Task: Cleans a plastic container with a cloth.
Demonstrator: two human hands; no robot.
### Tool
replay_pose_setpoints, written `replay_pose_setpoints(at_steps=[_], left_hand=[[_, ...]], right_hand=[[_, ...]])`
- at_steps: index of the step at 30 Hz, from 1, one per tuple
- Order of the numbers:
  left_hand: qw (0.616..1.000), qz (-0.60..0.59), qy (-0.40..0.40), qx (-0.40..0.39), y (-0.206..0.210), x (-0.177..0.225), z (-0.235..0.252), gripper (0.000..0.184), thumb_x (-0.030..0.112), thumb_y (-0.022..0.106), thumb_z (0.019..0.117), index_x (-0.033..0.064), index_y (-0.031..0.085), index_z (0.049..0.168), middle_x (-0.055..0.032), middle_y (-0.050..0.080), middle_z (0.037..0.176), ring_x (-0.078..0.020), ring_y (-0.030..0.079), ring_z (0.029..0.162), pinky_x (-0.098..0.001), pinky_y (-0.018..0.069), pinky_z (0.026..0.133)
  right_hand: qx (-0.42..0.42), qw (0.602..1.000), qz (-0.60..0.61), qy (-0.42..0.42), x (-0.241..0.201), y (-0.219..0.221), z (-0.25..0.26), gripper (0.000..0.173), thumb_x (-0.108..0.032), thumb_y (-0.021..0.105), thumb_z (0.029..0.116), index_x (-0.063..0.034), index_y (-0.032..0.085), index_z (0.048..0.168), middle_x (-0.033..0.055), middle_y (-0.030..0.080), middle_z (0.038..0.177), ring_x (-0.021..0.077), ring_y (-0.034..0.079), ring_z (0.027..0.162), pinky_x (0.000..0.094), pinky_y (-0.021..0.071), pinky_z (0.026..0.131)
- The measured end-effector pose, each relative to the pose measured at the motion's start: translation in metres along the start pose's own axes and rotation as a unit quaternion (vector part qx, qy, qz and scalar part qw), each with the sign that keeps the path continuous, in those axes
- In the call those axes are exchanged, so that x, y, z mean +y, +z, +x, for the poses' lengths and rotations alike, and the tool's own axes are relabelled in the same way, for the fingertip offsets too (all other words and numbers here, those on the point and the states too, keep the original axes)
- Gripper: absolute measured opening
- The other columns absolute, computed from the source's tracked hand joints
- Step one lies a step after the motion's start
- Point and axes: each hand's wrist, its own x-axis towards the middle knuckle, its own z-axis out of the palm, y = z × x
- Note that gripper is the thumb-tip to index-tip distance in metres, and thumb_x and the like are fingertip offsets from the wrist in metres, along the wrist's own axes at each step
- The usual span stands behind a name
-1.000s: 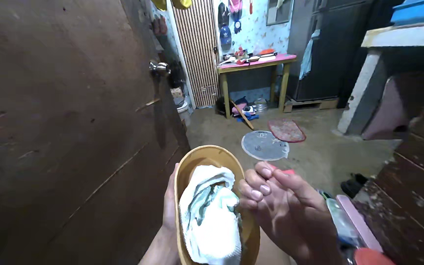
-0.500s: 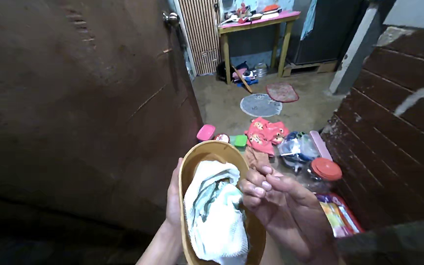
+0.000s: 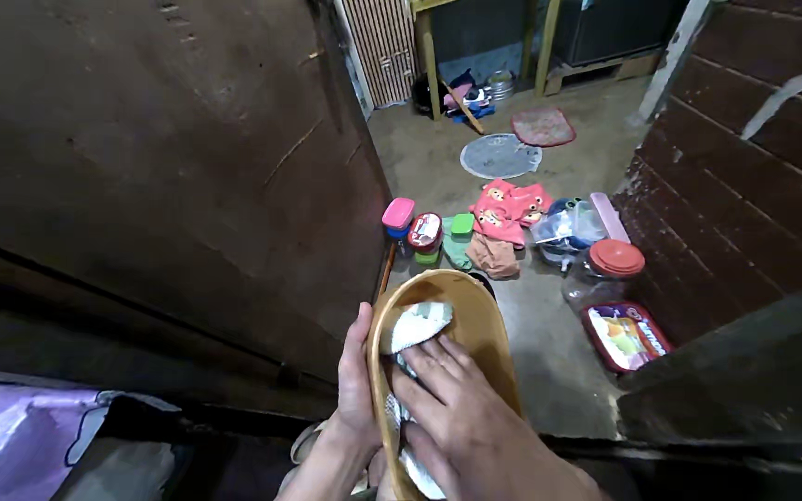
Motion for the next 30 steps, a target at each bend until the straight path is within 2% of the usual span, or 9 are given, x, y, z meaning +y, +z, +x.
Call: replay_pose_setpoints(at_steps=[4,8,13,16,19,22,26,28,30], left_hand=[[0.992,0.106,0.053,-0.032,0.001,-0.001,0.031,0.047,0.059,0.058,0.0942,0.0177,0.075,0.110,-0.0017,0.076,0.098,-0.0074,0.073,0.093,-0.0280,0.0607,0.083],[0.989,0.112,0.066,-0.074,-0.015,0.004,0.086,0.055,0.058,0.059,0.0951,0.0150,0.069,0.128,-0.0055,0.074,0.114,-0.0109,0.070,0.106,-0.0315,0.0580,0.093],[0.986,0.127,0.077,-0.080,-0.037,0.016,0.180,0.055,0.061,0.056,0.0951,0.0158,0.072,0.120,-0.0037,0.075,0.109,-0.0096,0.071,0.102,-0.0305,0.0591,0.090],[0.984,0.155,0.073,-0.054,-0.047,0.026,0.242,0.054,0.063,0.052,0.0960,0.0164,0.074,0.114,-0.0026,0.075,0.102,-0.0085,0.072,0.096,-0.0292,0.0602,0.086],[0.987,0.133,0.060,-0.071,-0.059,0.037,0.308,0.052,0.060,0.051,0.0979,0.0152,0.074,0.112,-0.0038,0.075,0.101,-0.0091,0.072,0.096,-0.0292,0.0600,0.086],[0.992,0.107,0.053,-0.048,-0.067,0.052,0.362,0.049,0.056,0.046,0.1016,0.0167,0.076,0.107,-0.0033,0.076,0.099,-0.0086,0.073,0.094,-0.0280,0.0606,0.085],[0.998,0.044,0.040,0.009,-0.075,0.073,0.424,0.056,0.050,0.029,0.1072,0.0163,0.074,0.100,-0.0053,0.076,0.095,-0.0111,0.073,0.090,-0.0305,0.0619,0.079],[0.995,0.083,0.045,0.008,-0.073,0.085,0.450,0.053,0.053,0.035,0.1057,0.0186,0.075,0.101,-0.0038,0.076,0.095,-0.0100,0.073,0.090,-0.0304,0.0620,0.079],[0.990,0.130,0.026,-0.051,-0.076,0.095,0.471,0.052,0.062,0.050,0.0971,0.0201,0.075,0.116,-0.0049,0.076,0.104,-0.0117,0.073,0.095,-0.0328,0.0614,0.083]], right_hand=[[0.062,0.998,-0.015,0.012,0.042,-0.004,0.028,0.050,-0.029,0.057,0.0926,-0.0136,0.057,0.140,0.0081,0.065,0.136,0.0248,0.059,0.131,0.0639,0.0353,0.112],[0.142,0.987,-0.064,0.036,0.090,0.000,0.066,0.057,-0.033,0.057,0.0924,-0.0054,0.056,0.142,0.0122,0.066,0.134,0.0272,0.058,0.132,0.0557,0.0432,0.109],[0.167,0.985,-0.036,0.010,0.164,0.001,0.134,0.057,-0.027,0.058,0.0893,-0.0032,0.054,0.141,0.0076,0.071,0.120,0.0255,0.060,0.124,0.0535,0.0448,0.102],[0.178,0.983,-0.016,-0.032,0.214,0.006,0.174,0.043,-0.018,0.059,0.0854,-0.0074,0.062,0.127,0.0032,0.072,0.113,0.0228,0.062,0.117,0.0497,0.0473,0.096],[0.173,0.983,-0.005,-0.054,0.259,0.007,0.212,0.028,-0.013,0.057,0.0914,-0.0107,0.064,0.118,0.0012,0.073,0.106,0.0222,0.064,0.111,0.0445,0.0488,0.091],[0.117,0.989,0.016,-0.085,0.301,-0.001,0.247,0.023,-0.010,0.055,0.0943,-0.0114,0.066,0.115,0.0011,0.072,0.104,0.0222,0.064,0.108,0.0435,0.0495,0.090],[-0.004,0.990,0.045,-0.131,0.343,-0.013,0.285,0.021,-0.008,0.055,0.0939,-0.0143,0.066,0.111,0.0001,0.072,0.099,0.0224,0.065,0.106,0.0441,0.0490,0.086],[-0.086,0.983,0.068,-0.150,0.357,-0.021,0.298,0.022,-0.005,0.057,0.0917,-0.0125,0.066,0.111,0.0039,0.072,0.096,0.0262,0.066,0.105,0.0480,0.0493,0.086],[-0.181,0.969,0.062,-0.157,0.372,-0.030,0.307,0.023,-0.005,0.061,0.0877,-0.0103,0.064,0.110,0.0087,0.070,0.088,0.0315,0.067,0.098,0.0536,0.0486,0.085]])
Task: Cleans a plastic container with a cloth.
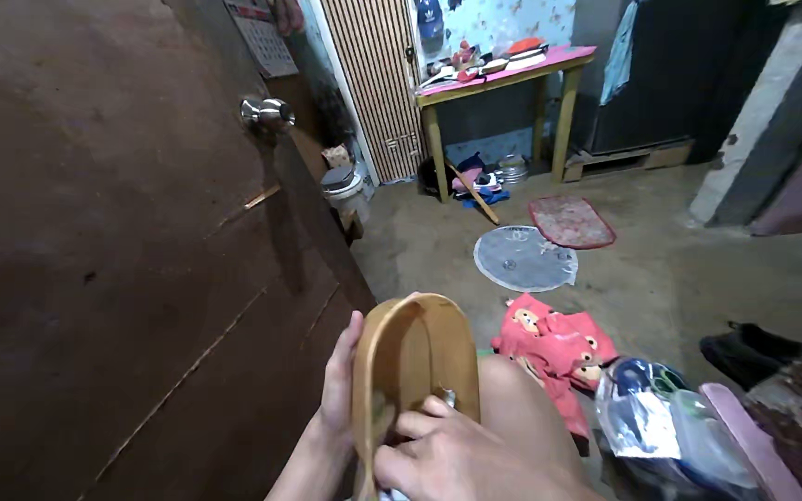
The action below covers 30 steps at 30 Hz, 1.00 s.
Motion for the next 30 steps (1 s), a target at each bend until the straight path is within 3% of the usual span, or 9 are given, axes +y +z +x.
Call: replay_pose_setpoints(at_steps=[2,3,7,9,13,16,22,27,30], left_hand=[[0.998,0.022,-0.009,-0.054,-0.009,0.001,0.018,0.065,0.063,0.057,0.0936,0.0198,0.062,0.142,-0.0089,0.072,0.121,-0.0159,0.070,0.107,-0.0357,0.0593,0.092],[0.999,0.018,-0.006,-0.039,-0.008,0.001,0.024,0.064,0.061,0.058,0.0937,0.0196,0.062,0.142,-0.0096,0.072,0.120,-0.0165,0.071,0.105,-0.0358,0.0601,0.090],[0.999,-0.027,0.003,0.035,0.007,0.008,0.029,0.052,0.063,0.056,0.0941,0.0173,0.075,0.108,-0.0072,0.076,0.094,-0.0134,0.075,0.085,-0.0327,0.0633,0.075],[1.000,-0.029,-0.004,-0.012,0.014,0.003,0.022,0.054,0.064,0.056,0.0938,0.0172,0.075,0.111,-0.0062,0.076,0.098,-0.0121,0.074,0.090,-0.0321,0.0624,0.081],[0.999,-0.028,0.001,-0.036,0.024,-0.012,-0.004,0.057,0.065,0.046,0.0989,0.0181,0.072,0.117,-0.0047,0.074,0.105,-0.0108,0.072,0.098,-0.0321,0.0605,0.087],[0.999,-0.024,0.006,-0.037,0.028,-0.011,-0.035,0.057,0.065,0.048,0.0975,0.0175,0.072,0.118,-0.0060,0.074,0.102,-0.0122,0.073,0.095,-0.0332,0.0618,0.083],[1.000,-0.007,0.022,0.004,0.055,-0.026,-0.121,0.053,0.062,0.053,0.0966,0.0157,0.073,0.114,-0.0077,0.075,0.098,-0.0134,0.074,0.090,-0.0329,0.0624,0.081],[0.995,0.088,0.011,0.035,0.062,-0.046,-0.207,0.071,0.066,0.060,0.0891,0.0178,0.061,0.141,-0.0087,0.074,0.111,-0.0153,0.072,0.098,-0.0340,0.0607,0.087],[0.993,0.100,0.022,0.059,0.070,-0.046,-0.259,0.062,0.066,0.059,0.0900,0.0181,0.070,0.128,-0.0060,0.075,0.104,-0.0129,0.074,0.093,-0.0328,0.0619,0.083]], right_hand=[[-0.065,0.997,-0.026,0.042,0.013,-0.018,-0.004,0.024,-0.007,0.070,0.0837,-0.0071,0.066,0.107,0.0137,0.069,0.084,0.0365,0.069,0.091,0.0604,0.0516,0.084],[-0.073,0.992,-0.059,0.080,0.017,-0.031,-0.005,0.026,-0.007,0.073,0.0831,-0.0061,0.067,0.108,0.0153,0.069,0.083,0.0379,0.069,0.088,0.0609,0.0532,0.082],[0.151,0.937,-0.263,0.173,0.019,-0.067,0.009,0.023,-0.007,0.071,0.0805,-0.0112,0.067,0.103,0.0038,0.064,0.075,0.0262,0.065,0.073,0.0421,0.0534,0.059],[0.237,0.910,-0.305,0.151,0.013,-0.063,0.024,0.022,-0.006,0.064,0.0865,-0.0094,0.070,0.107,0.0031,0.067,0.084,0.0238,0.065,0.080,0.0378,0.0523,0.063],[0.230,0.922,-0.292,0.113,0.000,-0.038,0.025,0.029,-0.006,0.057,0.0908,-0.0098,0.067,0.118,0.0070,0.069,0.110,0.0271,0.063,0.108,0.0391,0.0539,0.077],[0.246,0.926,-0.269,0.101,-0.013,-0.023,0.013,0.039,-0.006,0.058,0.0895,-0.0119,0.064,0.128,0.0038,0.069,0.118,0.0263,0.062,0.109,0.0399,0.0541,0.075],[0.245,0.911,-0.283,0.175,-0.089,0.009,-0.024,0.038,-0.013,0.061,0.0846,-0.0121,0.065,0.123,0.0027,0.069,0.098,0.0237,0.066,0.078,0.0367,0.0494,0.049],[0.201,0.897,-0.302,0.251,-0.157,0.062,-0.075,0.029,-0.012,0.064,0.0781,-0.0117,0.067,0.107,0.0035,0.065,0.081,0.0232,0.066,0.067,0.0382,0.0499,0.046],[0.148,0.913,-0.271,0.267,-0.213,0.100,-0.101,0.030,-0.011,0.066,0.0788,-0.0108,0.068,0.108,0.0071,0.068,0.082,0.0260,0.068,0.066,0.0415,0.0529,0.047]])
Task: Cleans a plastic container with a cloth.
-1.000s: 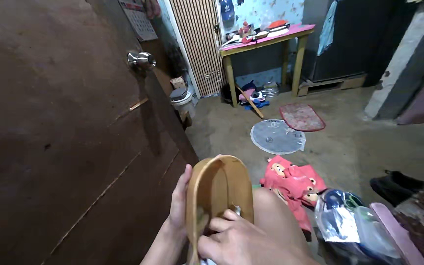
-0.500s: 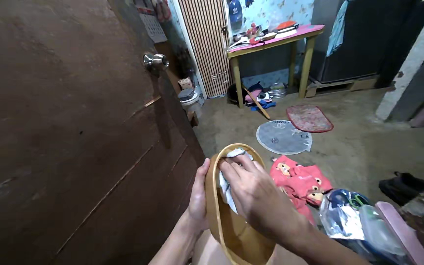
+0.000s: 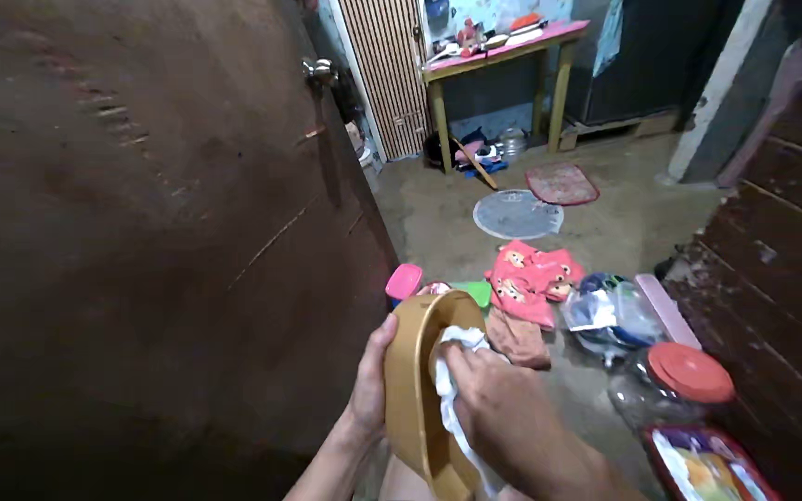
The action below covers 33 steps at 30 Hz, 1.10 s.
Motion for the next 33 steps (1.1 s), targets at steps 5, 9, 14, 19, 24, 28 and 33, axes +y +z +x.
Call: replay_pose_setpoints(at_steps=[5,9,14,19,24,28,33], left_hand=[[0.999,-0.016,0.014,-0.049,-0.003,0.024,-0.083,0.062,0.059,0.056,0.0964,0.0165,0.062,0.141,-0.0079,0.072,0.122,-0.0147,0.070,0.109,-0.0335,0.0601,0.089],[0.996,-0.041,-0.038,-0.069,0.003,0.011,-0.142,0.068,0.059,0.055,0.0955,0.0166,0.055,0.148,-0.0080,0.068,0.130,-0.0148,0.068,0.113,-0.0332,0.0594,0.090],[0.995,-0.060,-0.035,-0.073,0.020,0.005,-0.192,0.061,0.058,0.061,0.0930,0.0179,0.064,0.139,-0.0047,0.072,0.123,-0.0107,0.070,0.109,-0.0295,0.0594,0.089],[0.996,-0.005,-0.020,-0.081,0.030,0.003,-0.203,0.072,0.061,0.057,0.0946,0.0197,0.049,0.153,-0.0033,0.067,0.132,-0.0091,0.067,0.114,-0.0271,0.0570,0.094],[0.995,-0.065,-0.022,-0.068,0.031,0.005,-0.176,0.058,0.060,0.059,0.0944,0.0189,0.066,0.134,-0.0021,0.074,0.113,-0.0072,0.071,0.102,-0.0268,0.0594,0.088],[0.997,-0.070,0.020,-0.015,0.015,0.019,-0.125,0.045,0.060,0.055,0.0957,0.0229,0.076,0.111,0.0020,0.076,0.098,-0.0044,0.072,0.091,-0.0252,0.0607,0.080],[0.991,-0.112,0.047,-0.063,-0.015,0.033,-0.025,0.048,0.059,0.053,0.0973,0.0187,0.076,0.113,-0.0025,0.077,0.101,-0.0096,0.074,0.094,-0.0313,0.0623,0.081]], right_hand=[[-0.160,0.968,0.187,-0.054,-0.079,-0.023,-0.088,0.026,-0.015,0.063,0.0876,-0.0065,0.069,0.112,0.0105,0.065,0.070,0.0301,0.067,0.063,0.0493,0.0546,0.054],[-0.319,0.872,0.371,-0.020,-0.120,-0.061,-0.118,0.022,-0.017,0.057,0.0934,-0.0014,0.064,0.108,0.0177,0.063,0.073,0.0383,0.066,0.072,0.0585,0.0499,0.062],[-0.192,0.685,0.695,0.103,-0.129,-0.069,-0.151,0.024,-0.001,0.055,0.0909,0.0005,0.064,0.113,0.0041,0.069,0.090,0.0077,0.067,0.080,0.0287,0.0573,0.072],[-0.025,0.650,0.723,0.231,-0.124,-0.103,-0.129,0.029,-0.004,0.050,0.0955,-0.0118,0.066,0.118,-0.0016,0.070,0.089,0.0027,0.066,0.074,0.0200,0.0569,0.065],[0.106,0.909,0.375,0.150,-0.129,-0.065,-0.113,0.050,-0.013,0.056,0.0889,-0.0082,0.056,0.138,0.0015,0.070,0.094,0.0119,0.069,0.080,0.0348,0.0589,0.065],[0.075,0.929,0.355,-0.068,-0.111,-0.028,-0.081,0.047,-0.003,0.052,0.0920,-0.0050,0.058,0.139,0.0102,0.074,0.112,0.0249,0.073,0.088,0.0430,0.0607,0.074],[-0.047,0.925,0.312,-0.212,-0.040,-0.004,-0.017,0.033,-0.003,0.057,0.0901,-0.0113,0.066,0.121,0.0081,0.072,0.094,0.0264,0.071,0.082,0.0453,0.0573,0.066]])
